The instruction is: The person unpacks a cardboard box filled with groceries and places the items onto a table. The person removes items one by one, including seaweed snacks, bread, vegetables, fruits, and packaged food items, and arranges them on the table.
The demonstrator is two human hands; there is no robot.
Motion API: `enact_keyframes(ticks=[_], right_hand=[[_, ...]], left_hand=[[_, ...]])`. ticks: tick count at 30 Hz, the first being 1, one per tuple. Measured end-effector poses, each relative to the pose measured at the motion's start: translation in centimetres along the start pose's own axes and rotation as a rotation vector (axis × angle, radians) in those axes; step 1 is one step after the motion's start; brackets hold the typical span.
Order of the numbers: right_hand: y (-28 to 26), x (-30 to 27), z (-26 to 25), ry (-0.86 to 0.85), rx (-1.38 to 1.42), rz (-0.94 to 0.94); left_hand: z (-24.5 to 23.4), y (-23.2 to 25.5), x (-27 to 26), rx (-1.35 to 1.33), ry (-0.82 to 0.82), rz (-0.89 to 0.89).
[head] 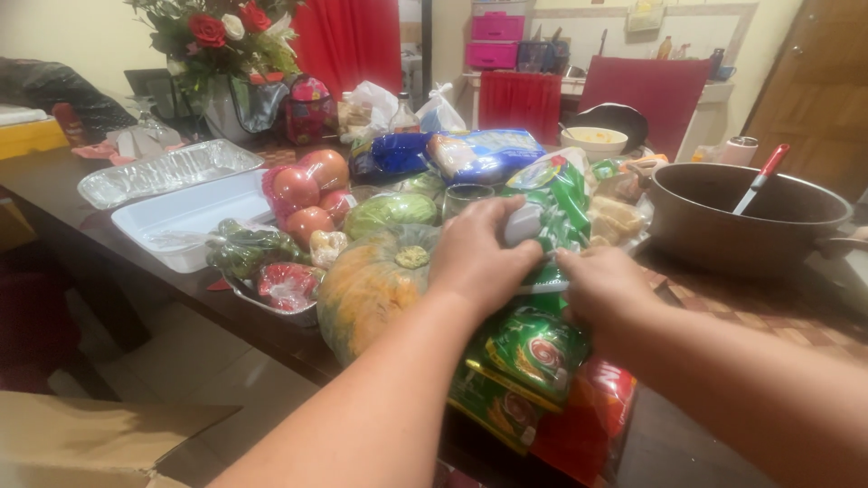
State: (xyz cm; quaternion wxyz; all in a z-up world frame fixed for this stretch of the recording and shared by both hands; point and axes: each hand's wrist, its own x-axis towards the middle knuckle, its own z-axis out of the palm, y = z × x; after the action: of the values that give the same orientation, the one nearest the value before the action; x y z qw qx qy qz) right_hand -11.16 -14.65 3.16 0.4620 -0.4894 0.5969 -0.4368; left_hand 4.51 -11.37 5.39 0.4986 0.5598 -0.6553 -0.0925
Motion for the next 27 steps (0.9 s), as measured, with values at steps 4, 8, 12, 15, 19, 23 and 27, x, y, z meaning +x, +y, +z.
enact_keyframes(ticks=[4, 8, 12, 15, 19, 23, 27], right_hand=[[-0.7, -0.3, 0.0, 0.080, -0.089, -0.031], [-1.0, -0.7, 0.1, 0.108, -0.166, -0.121], [-2.3, -3.6, -0.1, 0.471, -0.686, -0.973], [-3.7, -7.2, 1.7, 0.197, -0.510, -1.152], [-4.9, -11.7, 5.9, -0.038, -0.455, -1.466], [-4.5, -16.1, 10.4, -0.373, -0.287, -1.438], [-4.3, -20.2, 14.8, -0.617, -0.288, -1.315]], left_hand=[[1.5, -0.7, 0.1, 0.090, -0.007, 0.084], [1.1, -0.6, -0.6, 0.096, -0.109, -0.046], [-0.8, -0.8, -2.5, 0.083, -0.031, -0.052], [-3.9, -1.7, -4.6, -0.015, 0.082, -0.065], [-8.4, -2.1, -7.2, -0.095, 0.171, -0.162], [-13.2, -3.0, -11.6, -0.207, 0.270, -0.315], [-17.9, -4.2, -17.3, -0.042, 0.411, -0.394]])
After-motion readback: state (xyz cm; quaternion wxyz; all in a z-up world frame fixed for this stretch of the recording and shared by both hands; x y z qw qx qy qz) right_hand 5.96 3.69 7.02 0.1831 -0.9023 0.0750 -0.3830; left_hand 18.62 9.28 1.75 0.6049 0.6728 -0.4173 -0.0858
